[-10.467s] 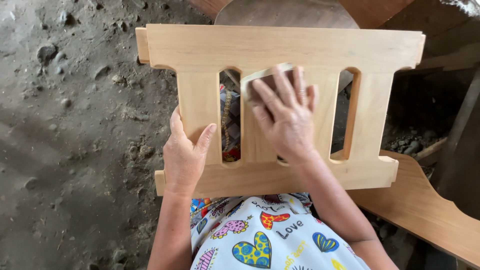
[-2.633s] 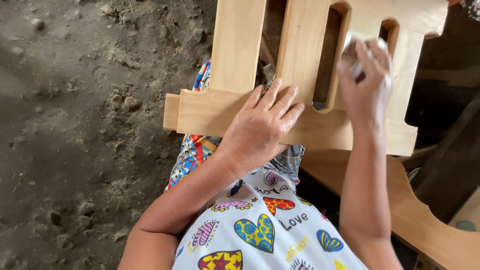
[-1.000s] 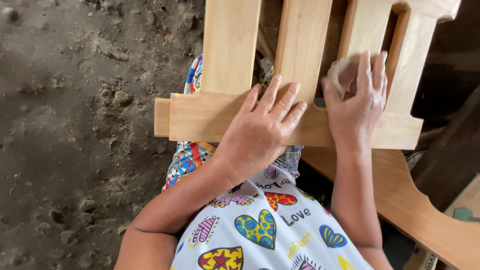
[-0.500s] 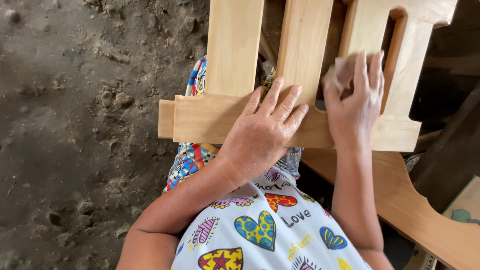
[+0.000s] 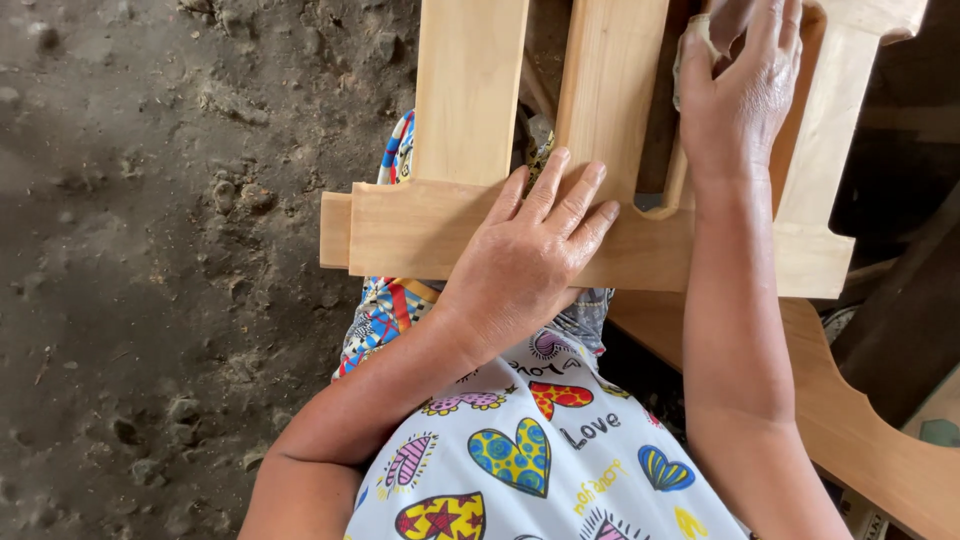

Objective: Sanding a wooden furniture component with sandpaper to smooth the surface.

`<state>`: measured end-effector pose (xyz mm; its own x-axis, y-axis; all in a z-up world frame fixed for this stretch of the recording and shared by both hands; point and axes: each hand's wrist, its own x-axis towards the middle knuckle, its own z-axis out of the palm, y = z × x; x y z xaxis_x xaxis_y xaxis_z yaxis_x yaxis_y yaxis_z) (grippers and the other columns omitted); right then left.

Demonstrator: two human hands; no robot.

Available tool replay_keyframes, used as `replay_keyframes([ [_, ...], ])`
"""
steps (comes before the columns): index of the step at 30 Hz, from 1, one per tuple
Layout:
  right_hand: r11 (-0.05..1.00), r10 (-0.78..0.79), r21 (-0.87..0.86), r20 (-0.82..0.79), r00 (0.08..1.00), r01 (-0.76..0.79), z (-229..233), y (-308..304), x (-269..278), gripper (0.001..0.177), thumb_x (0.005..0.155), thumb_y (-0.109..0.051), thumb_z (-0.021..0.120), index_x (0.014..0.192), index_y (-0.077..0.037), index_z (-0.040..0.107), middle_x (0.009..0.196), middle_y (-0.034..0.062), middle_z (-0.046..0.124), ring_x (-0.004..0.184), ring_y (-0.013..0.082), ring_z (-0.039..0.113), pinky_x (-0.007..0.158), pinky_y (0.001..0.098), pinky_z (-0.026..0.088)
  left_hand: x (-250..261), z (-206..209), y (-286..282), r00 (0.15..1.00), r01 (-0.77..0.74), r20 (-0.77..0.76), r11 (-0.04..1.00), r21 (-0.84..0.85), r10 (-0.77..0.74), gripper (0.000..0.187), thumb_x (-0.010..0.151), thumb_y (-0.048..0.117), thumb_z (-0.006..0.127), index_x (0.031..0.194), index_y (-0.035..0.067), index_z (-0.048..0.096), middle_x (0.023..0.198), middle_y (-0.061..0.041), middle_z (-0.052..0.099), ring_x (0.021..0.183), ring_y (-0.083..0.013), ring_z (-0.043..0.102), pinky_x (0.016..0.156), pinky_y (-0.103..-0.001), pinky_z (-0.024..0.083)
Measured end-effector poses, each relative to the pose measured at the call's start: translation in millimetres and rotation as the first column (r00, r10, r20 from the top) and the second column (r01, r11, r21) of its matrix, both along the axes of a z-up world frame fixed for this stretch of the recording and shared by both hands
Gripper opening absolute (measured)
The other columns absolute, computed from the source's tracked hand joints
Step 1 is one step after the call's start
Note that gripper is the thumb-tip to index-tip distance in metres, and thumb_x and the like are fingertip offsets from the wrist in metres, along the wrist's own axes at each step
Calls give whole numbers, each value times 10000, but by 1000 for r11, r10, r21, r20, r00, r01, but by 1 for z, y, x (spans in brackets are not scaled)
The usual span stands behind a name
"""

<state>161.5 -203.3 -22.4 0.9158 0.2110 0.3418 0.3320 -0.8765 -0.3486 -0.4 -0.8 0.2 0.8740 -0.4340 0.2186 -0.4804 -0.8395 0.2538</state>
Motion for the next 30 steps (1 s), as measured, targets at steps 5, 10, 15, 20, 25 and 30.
replay_keyframes([
  [5,998,-57,26,-118,991,60,9,-3,-28,663,1088,-86,719,1577,-148,275,1552,239,404,1389,408,503,1008,505,528,-3,0,2,1000,6,-1,1000,-11,-6,697,800,432,750,1436,196,590,1564,-102,447,1436,-363,405,1134,-512,412],
  [10,995,-87,27,-198,976,95,25,-6,-102,678,1015,-44,675,1574,-45,291,1575,257,383,1467,429,352,1142,587,424,-2,-2,1,1000,-17,-5,998,-59,17,547,853,283,667,1391,193,617,1537,-98,486,1411,-362,447,1127,-495,420],
  [15,993,-78,71,-204,976,94,25,-2,-90,655,1011,-6,664,1549,-40,291,1574,236,293,1492,430,294,1160,608,409,1,0,0,1000,-15,-5,999,-28,15,530,866,277,651,1389,202,621,1535,-84,495,1419,-354,443,1120,-487,427],
  [20,992,-18,118,-136,991,35,-8,-12,-34,745,1082,112,732,1593,-145,255,1617,166,160,1503,454,417,1168,558,578,1,0,1,999,-30,26,999,-31,30,474,898,238,615,1370,204,644,1530,-81,503,1409,-349,462,1111,-483,442],
  [25,998,-52,-35,127,991,57,-11,-2,28,404,930,-59,733,1248,16,496,1160,229,530,1046,400,502,922,517,421,2,-2,2,1000,-6,7,998,-64,7,523,879,239,641,1399,189,625,1532,-101,489,1403,-363,456,1116,-499,430],
  [30,999,-34,45,71,997,31,-8,-7,4,519,929,-45,715,1350,-33,412,1243,223,472,1100,402,548,859,501,507,-5,-2,3,1000,-10,11,998,-58,11,540,864,244,647,1401,197,622,1533,-92,490,1408,-363,445,1113,-493,433],
])
